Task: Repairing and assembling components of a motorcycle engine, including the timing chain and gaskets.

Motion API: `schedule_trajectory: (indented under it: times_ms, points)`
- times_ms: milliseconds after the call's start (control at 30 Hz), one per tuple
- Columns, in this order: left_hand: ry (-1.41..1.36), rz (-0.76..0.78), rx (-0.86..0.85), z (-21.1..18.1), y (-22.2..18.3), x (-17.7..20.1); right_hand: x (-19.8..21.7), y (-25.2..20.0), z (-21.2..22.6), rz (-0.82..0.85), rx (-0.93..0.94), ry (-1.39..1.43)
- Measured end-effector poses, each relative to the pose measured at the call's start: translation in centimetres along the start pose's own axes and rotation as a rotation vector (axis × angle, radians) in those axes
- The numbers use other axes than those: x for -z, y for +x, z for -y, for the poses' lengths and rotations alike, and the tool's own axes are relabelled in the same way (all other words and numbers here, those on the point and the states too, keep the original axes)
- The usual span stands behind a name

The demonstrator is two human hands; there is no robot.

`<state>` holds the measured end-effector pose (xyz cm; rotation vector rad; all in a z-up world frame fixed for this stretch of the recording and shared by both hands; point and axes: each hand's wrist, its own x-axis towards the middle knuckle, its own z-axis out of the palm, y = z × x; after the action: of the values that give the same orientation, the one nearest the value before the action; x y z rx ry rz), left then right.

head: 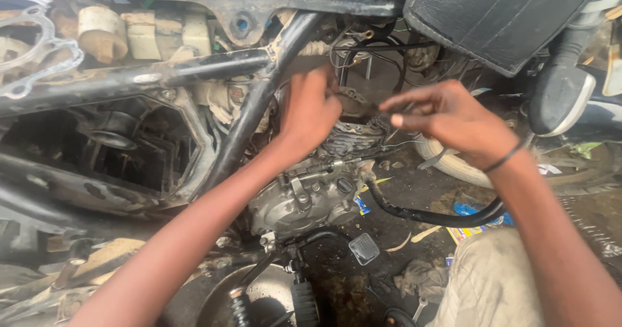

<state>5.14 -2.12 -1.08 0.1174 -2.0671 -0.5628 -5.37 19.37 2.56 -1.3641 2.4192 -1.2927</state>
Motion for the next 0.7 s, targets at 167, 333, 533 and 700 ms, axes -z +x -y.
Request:
schedule_trajectory:
  times_ms: [167, 333, 533, 700]
  points:
    - [0.073, 0.135, 0.093, -1.6, -1.8, 2.1, 0.2, -1.2, 0.2, 0.568, -0.122, -0.006]
    - [0.018, 0.158, -0.002, -0.2, -3.3, 2.9, -1.7, -1.6, -0.7, 0.907, 0.47, 0.027]
    - [-0.011, 0.149, -0.142, 0.9, -4.1, 2.8, -3.8, -2.3, 7.6, 0.374, 0.492, -0.154]
    - [-0.196, 0.115, -0.38, 2.3, -5.3, 2.9, -7.1, -1.0, 17.2, 0.006, 1.016, -0.151]
